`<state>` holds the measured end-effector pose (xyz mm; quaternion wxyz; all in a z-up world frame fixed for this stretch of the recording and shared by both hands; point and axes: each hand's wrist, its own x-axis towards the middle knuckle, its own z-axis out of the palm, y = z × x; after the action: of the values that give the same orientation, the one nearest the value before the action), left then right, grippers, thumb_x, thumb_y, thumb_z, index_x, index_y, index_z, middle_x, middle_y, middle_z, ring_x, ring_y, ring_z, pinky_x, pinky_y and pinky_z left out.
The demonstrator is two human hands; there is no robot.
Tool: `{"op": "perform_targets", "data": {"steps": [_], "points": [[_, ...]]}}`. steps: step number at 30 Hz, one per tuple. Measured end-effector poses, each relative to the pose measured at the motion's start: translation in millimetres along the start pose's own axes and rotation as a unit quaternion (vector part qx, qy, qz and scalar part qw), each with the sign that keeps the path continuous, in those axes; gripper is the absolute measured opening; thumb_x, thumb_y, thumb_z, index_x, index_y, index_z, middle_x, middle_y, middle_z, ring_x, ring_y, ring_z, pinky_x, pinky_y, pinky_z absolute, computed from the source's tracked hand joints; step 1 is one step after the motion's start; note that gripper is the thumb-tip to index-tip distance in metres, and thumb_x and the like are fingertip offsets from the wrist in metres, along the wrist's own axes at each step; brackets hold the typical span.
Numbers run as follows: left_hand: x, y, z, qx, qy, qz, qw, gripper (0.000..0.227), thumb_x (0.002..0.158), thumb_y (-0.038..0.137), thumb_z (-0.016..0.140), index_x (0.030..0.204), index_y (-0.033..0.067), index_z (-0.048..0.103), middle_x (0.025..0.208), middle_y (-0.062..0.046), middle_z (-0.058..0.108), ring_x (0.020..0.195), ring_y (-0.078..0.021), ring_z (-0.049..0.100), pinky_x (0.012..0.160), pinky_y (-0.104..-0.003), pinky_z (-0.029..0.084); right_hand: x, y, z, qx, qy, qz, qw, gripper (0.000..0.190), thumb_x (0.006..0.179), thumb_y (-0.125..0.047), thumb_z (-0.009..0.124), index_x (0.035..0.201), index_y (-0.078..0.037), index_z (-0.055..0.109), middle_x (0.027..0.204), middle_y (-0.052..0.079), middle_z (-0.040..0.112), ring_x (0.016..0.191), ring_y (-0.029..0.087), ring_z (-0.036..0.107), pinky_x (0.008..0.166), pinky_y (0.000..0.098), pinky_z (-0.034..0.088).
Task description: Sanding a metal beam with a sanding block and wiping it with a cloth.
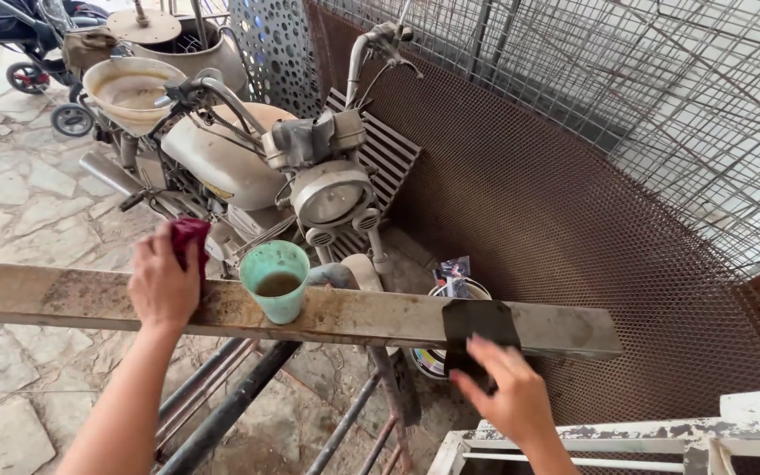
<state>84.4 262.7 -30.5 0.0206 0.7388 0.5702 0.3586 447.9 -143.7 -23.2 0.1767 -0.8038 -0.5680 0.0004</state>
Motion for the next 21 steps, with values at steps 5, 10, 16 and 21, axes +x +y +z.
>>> {"op": "perform_targets", "data": {"steps": [5,10,16,21], "points": [[-9.3,-13.4,33.7,0.032,-0.014,0.027,0.999,0.05,0.108,0.041,0.047,0.149,0.0136,0.042,0.127,-0.026,0.06,0.096,-0.0406,0.066,0.08,-0.055,0.057,64.6,19.7,39.2,-0.072,-0.018,0.059,0.996,0.085,0.103,-0.06,0.034,0.16,0.001,0.018,0.169,0.016,0.016,0.158,0.028,0.007,0.127,0.0423,0.008],[-23.5,-36.9,78.0,0.175,0.147,0.118,0.966,0.059,0.096,0.048,0.061,0.147,0.0192,0.057,0.125,-0.012,0.06,0.111,-0.0313,0.065,0.094,-0.043,0.051,149.2,3.9,130.1,-0.186,0.271,-0.098,0.939,0.073,0.092,-0.052,0.066,0.135,0.006,0.06,0.134,0.031,0.061,0.13,0.044,0.058,0.115,0.0514,0.04],[-29.6,-28.7,69.8,0.157,0.132,0.103,0.973,0.057,0.1,0.049,0.058,0.148,0.0193,0.056,0.125,-0.012,0.061,0.113,-0.032,0.064,0.097,-0.045,0.049,72.8,-66.5,93.5,-0.142,0.23,-0.083,0.959,0.064,0.097,-0.05,0.06,0.142,-0.005,0.058,0.142,0.023,0.059,0.136,0.04,0.052,0.114,0.0526,0.038],[-29.9,-27.2,65.4,0.138,0.127,0.094,0.978,0.057,0.099,0.048,0.06,0.148,0.019,0.056,0.126,-0.013,0.06,0.115,-0.0327,0.063,0.099,-0.045,0.047,63.9,56.7,29.4,-0.165,0.142,0.143,0.965,0.082,0.097,-0.062,0.044,0.142,0.006,0.047,0.147,0.032,0.043,0.14,0.045,0.039,0.117,0.0541,0.028]]}}
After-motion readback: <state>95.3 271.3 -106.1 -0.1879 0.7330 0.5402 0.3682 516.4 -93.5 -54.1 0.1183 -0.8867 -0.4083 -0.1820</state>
